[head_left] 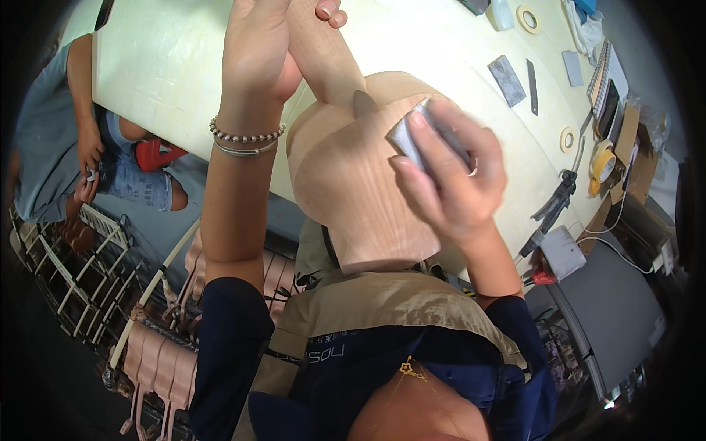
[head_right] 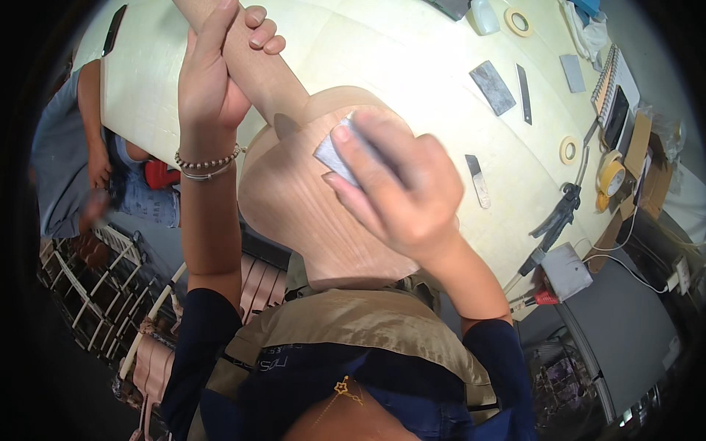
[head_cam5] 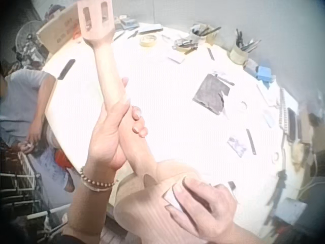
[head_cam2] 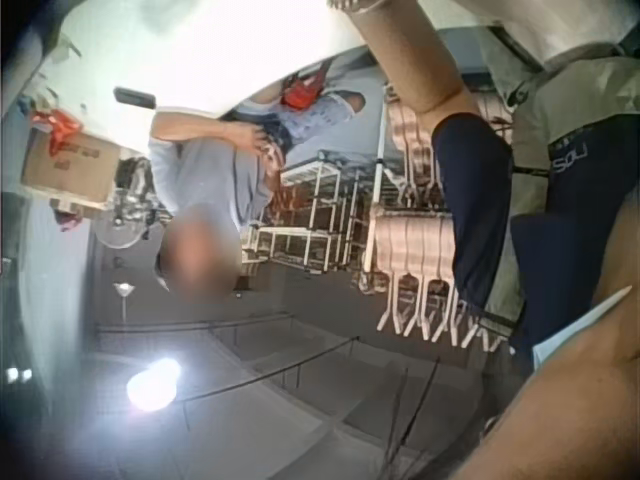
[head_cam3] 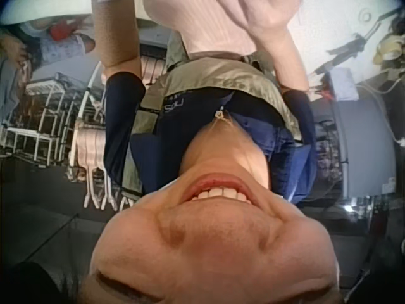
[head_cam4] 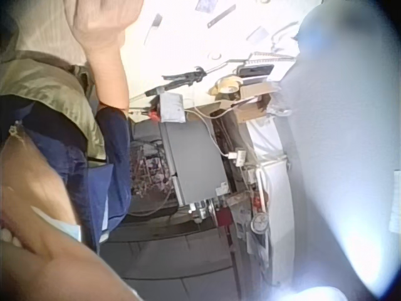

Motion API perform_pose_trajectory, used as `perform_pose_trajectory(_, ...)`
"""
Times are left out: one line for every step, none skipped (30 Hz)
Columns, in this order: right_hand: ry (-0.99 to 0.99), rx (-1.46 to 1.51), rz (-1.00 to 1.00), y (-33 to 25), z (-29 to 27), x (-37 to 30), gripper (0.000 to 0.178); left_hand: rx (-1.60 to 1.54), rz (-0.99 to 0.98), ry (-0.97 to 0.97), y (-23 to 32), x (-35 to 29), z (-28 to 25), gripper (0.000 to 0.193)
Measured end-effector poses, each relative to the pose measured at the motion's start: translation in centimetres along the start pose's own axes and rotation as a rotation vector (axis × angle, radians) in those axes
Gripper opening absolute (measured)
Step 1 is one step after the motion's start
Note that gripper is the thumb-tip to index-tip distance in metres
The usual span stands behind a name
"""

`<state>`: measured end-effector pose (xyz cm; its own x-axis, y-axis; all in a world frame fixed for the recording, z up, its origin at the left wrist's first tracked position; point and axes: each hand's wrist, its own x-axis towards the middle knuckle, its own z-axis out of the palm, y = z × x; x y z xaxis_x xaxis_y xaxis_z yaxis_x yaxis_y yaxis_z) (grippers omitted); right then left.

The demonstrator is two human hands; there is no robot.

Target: The person sands the body and neck of an unfinished acoustic guitar using sandpaper and applies glue to the neck joint. The guitar is repeatedly turned and inspected during the process.

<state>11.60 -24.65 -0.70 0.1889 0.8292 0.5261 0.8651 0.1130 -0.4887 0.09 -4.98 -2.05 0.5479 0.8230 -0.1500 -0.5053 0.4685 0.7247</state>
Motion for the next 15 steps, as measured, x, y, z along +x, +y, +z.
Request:
perform_pose_trajectory(-0.024, -0.063, -0.056, -0.2, 0.2, -0.2, 0.041, 0.014, -0.006, 0.024, 0.1, -0.2, 0.1, 0.050)
perform_pose_trajectory(-0.041, -0.125, -0.114, -0.4, 0.4, -0.4, 0.041, 0.029, -0.008, 0.044, 0.1, -0.3, 0.2, 0.050)
perform_pose_trajectory(-0.057, -0.149, -0.119, -0.9, 0.1, -0.7, 0.041, 0.051, 0.006, 0.045, 0.0, -0.4, 0.4, 0.050)
perform_pose_trajectory(-0.073, -0.173, -0.124, -1.1, 0.2, -0.8, 0.042, 0.072, 0.020, 0.046, -0.3, -0.5, 0.7, 0.050)
perform_pose_trajectory(-0.033, -0.163, -0.150, -1.0, 0.8, -0.3, 0.040, 0.090, 0.028, 0.059, -0.6, -0.8, 0.8, 0.051)
perform_pose_trajectory(0.010, -0.156, -0.179, -0.8, 1.6, 0.2, 0.039, 0.086, 0.023, 0.071, -0.7, -1.0, 0.6, 0.050)
perform_pose_trajectory(0.016, -0.142, -0.180, -0.9, 2.0, 0.8, 0.038, 0.083, 0.018, 0.084, -0.8, -1.1, 0.3, 0.050)
perform_pose_trajectory(0.010, -0.129, -0.154, -1.2, 2.0, 0.4, 0.039, 0.084, 0.031, 0.090, -0.7, -0.8, 0.2, 0.049)
perform_pose_trajectory(0.009, -0.121, -0.124, -1.5, 1.9, -0.1, 0.039, 0.126, 0.045, 0.086, -0.5, -0.8, 0.6, 0.048)
perform_pose_trajectory(0.008, -0.114, -0.091, -1.8, 1.7, -0.7, 0.040, 0.167, 0.059, 0.083, -0.4, -1.2, 1.2, 0.048)
perform_pose_trajectory(-0.028, -0.109, -0.053, -2.3, 1.2, -1.8, 0.040, 0.208, 0.069, 0.088, -0.5, -1.5, 1.6, 0.047)
perform_pose_trajectory(-0.065, -0.103, -0.015, -2.6, 0.9, -2.2, 0.040, 0.200, 0.083, 0.090, -0.6, -1.3, 1.7, 0.047)
perform_pose_trajectory(-0.021, -0.102, -0.069, -2.0, 1.3, -1.5, 0.040, 0.193, 0.097, 0.091, -0.7, -1.0, 1.8, 0.047)
perform_pose_trajectory(0.012, -0.106, -0.103, -1.6, 1.7, -0.2, 0.039, 0.181, 0.088, 0.093, -1.1, -1.1, 1.6, 0.047)
perform_pose_trajectory(0.025, -0.102, -0.116, -1.5, 1.8, 0.1, 0.039, 0.106, 0.077, 0.062, -1.2, -1.0, 1.5, 0.046)
